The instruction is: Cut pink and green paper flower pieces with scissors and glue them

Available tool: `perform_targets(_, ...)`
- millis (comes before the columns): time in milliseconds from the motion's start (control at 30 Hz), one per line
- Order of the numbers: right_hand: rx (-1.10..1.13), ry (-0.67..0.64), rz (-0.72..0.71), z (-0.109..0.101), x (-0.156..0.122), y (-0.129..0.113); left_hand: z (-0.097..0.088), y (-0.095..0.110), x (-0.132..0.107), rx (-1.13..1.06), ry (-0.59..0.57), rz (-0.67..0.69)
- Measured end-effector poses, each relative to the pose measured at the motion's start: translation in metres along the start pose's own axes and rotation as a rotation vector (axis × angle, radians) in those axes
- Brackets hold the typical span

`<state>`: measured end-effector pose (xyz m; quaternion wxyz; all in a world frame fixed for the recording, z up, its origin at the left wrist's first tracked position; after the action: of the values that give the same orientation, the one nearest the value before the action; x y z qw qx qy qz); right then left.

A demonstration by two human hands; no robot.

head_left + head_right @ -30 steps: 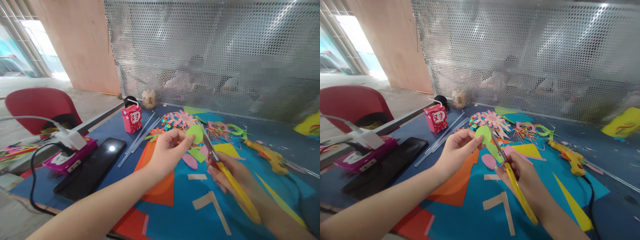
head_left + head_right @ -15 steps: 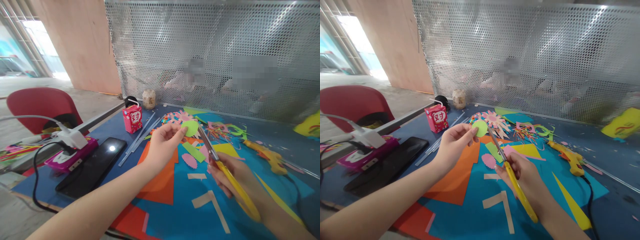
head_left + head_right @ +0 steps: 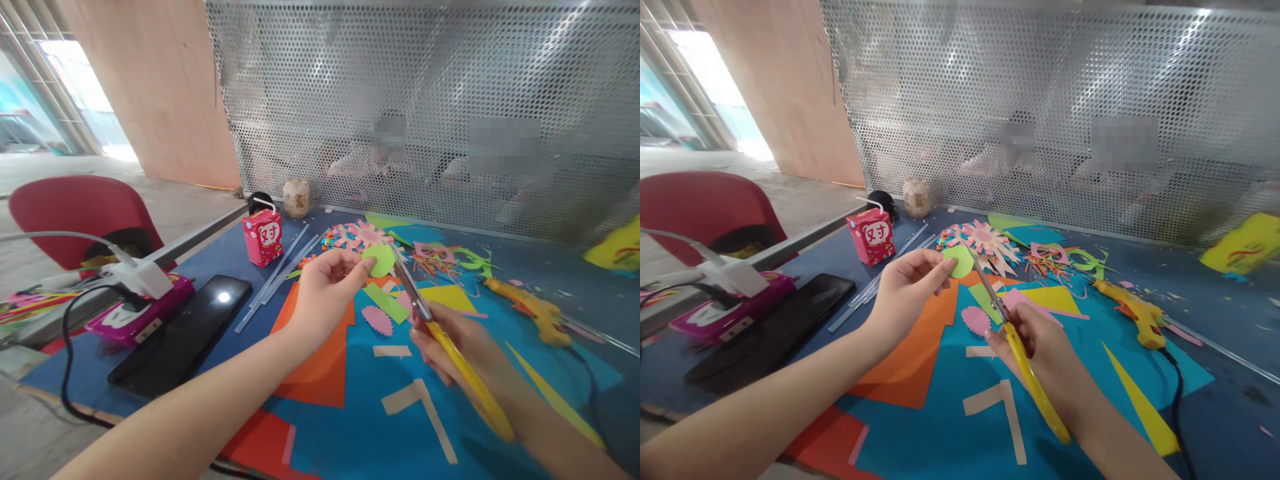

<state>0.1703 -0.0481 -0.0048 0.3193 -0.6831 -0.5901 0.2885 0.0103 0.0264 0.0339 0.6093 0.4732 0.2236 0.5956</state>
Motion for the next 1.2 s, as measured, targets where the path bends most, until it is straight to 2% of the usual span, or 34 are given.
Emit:
perform_targets(433, 0.014, 0.042, 0.012, -0.003, 0.001, 0.004, 0.005, -0.002, -0.004, -0.024, -0.028, -0.063)
perform_targets(700, -0.039, 0.041, 0.017, -0.004, -0.001, 0.002, -0.001, 0.0, 0.002, -0.047, -0.008, 0.028)
perform_targets(933, -0.031, 0.0, 0.031, -0.002, -0.001, 0.001, -0.005, 0.005, 0.005, -0.056, 0.064, 0.113)
perform_targets(1200, -0.003, -0.013, -0.032, -0.001, 0.0, 0.0, -0.003, -0.001, 0.002, -0.015, 0.019, 0.027)
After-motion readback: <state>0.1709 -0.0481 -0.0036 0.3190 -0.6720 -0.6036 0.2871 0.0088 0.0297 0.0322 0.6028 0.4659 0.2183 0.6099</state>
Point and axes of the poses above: each hand's wrist, its own x-axis towards the middle knuckle, its own z-axis out of the palm, y = z × x, the point moved 5 cm from there along x, towards the middle knuckle, and after that the axes turned 14 degrees about -x, right-handed, at the moved point
